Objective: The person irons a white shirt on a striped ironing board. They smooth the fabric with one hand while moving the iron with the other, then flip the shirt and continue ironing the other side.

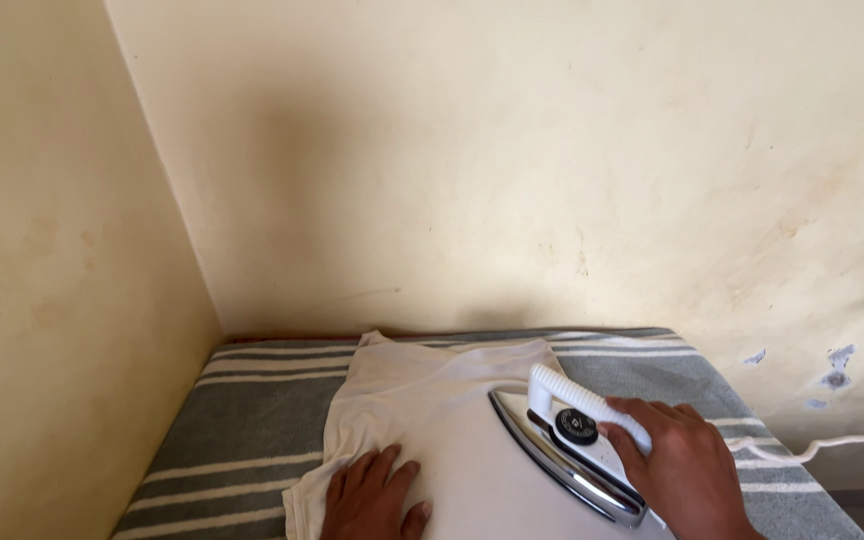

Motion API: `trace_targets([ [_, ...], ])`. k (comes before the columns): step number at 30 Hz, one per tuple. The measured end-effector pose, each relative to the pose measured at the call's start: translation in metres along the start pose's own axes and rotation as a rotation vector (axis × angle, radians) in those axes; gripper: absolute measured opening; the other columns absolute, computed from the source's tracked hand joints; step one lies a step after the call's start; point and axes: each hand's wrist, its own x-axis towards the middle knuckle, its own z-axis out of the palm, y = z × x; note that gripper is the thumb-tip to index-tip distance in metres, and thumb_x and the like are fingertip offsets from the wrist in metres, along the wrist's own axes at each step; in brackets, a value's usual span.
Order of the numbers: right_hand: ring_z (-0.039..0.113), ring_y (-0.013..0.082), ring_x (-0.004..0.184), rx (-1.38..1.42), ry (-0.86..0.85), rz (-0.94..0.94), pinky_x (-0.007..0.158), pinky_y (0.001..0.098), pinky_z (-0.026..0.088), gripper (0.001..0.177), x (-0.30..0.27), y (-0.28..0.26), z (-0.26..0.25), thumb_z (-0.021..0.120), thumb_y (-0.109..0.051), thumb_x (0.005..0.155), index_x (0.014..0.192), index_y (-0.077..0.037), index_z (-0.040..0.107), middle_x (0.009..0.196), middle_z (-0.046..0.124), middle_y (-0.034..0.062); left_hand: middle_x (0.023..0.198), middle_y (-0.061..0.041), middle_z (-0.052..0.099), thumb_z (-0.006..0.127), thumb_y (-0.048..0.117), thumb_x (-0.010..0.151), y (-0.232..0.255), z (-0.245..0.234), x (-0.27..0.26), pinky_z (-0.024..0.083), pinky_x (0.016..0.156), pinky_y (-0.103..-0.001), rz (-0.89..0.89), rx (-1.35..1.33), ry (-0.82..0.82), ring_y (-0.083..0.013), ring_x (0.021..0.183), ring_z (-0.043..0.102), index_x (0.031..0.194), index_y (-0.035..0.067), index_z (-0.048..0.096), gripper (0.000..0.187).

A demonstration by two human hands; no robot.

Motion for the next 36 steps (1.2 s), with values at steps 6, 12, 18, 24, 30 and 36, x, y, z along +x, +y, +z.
trace_targets([
  [6, 0.071, 0.0241, 0.097, -0.172, -0.275, 0.051, 0.093, 0.0415, 0.056, 0.063, 0.004, -0.008, -0.013, 0.076, -0.030, 0.085, 0.145, -0.026, 0.059, 0.110, 0.075, 0.0100, 0.167, -0.012, 0.020, 0.051, 0.050, 0.100, -0.002, 0.003, 0.009, 0.008, 0.127, -0.060, -0.011, 0.035, -0.058, -0.0325, 0.157, 0.012, 0.154, 0.022, 0.041, 0.061],
  [12, 0.072, 0.0226, 0.092, -0.096, -0.284, 0.032, 0.090, 0.0399, 0.057, 0.060, 0.002, -0.010, -0.019, 0.078, -0.031, 0.083, 0.141, -0.029, 0.063, 0.104, 0.077, 0.0081, 0.166, -0.011, 0.023, 0.052, 0.049, 0.099, -0.003, 0.003, 0.003, 0.008, 0.127, -0.061, 0.009, -0.017, -0.003, -0.0323, 0.157, 0.014, 0.152, 0.023, 0.044, 0.059],
  [18, 0.073, 0.0186, 0.084, -0.066, -0.353, 0.017, 0.082, 0.0366, 0.058, 0.058, -0.001, -0.017, -0.027, 0.082, -0.036, 0.083, 0.138, -0.030, 0.064, 0.098, 0.079, 0.0061, 0.163, -0.011, 0.029, 0.058, 0.045, 0.096, 0.000, -0.004, -0.005, 0.009, 0.127, -0.056, 0.025, -0.053, 0.080, -0.0298, 0.154, 0.022, 0.149, 0.017, 0.045, 0.062],
  [24, 0.071, 0.0175, 0.080, -0.065, -0.413, 0.000, 0.078, 0.0357, 0.058, 0.056, -0.006, -0.028, -0.038, 0.078, -0.037, 0.085, 0.139, -0.029, 0.064, 0.101, 0.079, 0.0030, 0.162, -0.013, 0.028, 0.059, 0.041, 0.095, 0.006, -0.014, -0.014, 0.009, 0.124, -0.055, -0.018, -0.063, 0.232, -0.0327, 0.152, 0.021, 0.151, 0.014, 0.047, 0.063],
  [30, 0.072, 0.0203, 0.077, 0.074, -0.393, -0.053, 0.076, 0.0384, 0.058, 0.054, -0.010, -0.037, -0.043, 0.083, -0.031, 0.082, 0.135, -0.028, 0.069, 0.103, 0.081, 0.0029, 0.164, -0.014, 0.031, 0.054, 0.036, 0.096, 0.006, -0.019, -0.021, 0.009, 0.121, -0.055, -0.073, -0.109, 0.300, -0.0317, 0.149, 0.022, 0.150, 0.008, 0.044, 0.061],
  [36, 0.072, 0.0227, 0.075, 0.120, -0.299, -0.158, 0.072, 0.0401, 0.057, 0.055, -0.017, -0.044, -0.042, 0.086, -0.027, 0.076, 0.129, -0.024, 0.073, 0.105, 0.081, 0.0056, 0.159, -0.013, 0.041, 0.055, 0.032, 0.095, 0.001, -0.009, -0.019, 0.017, 0.121, -0.052, -0.025, -0.123, 0.425, -0.0306, 0.147, 0.030, 0.146, 0.007, 0.051, 0.056],
])
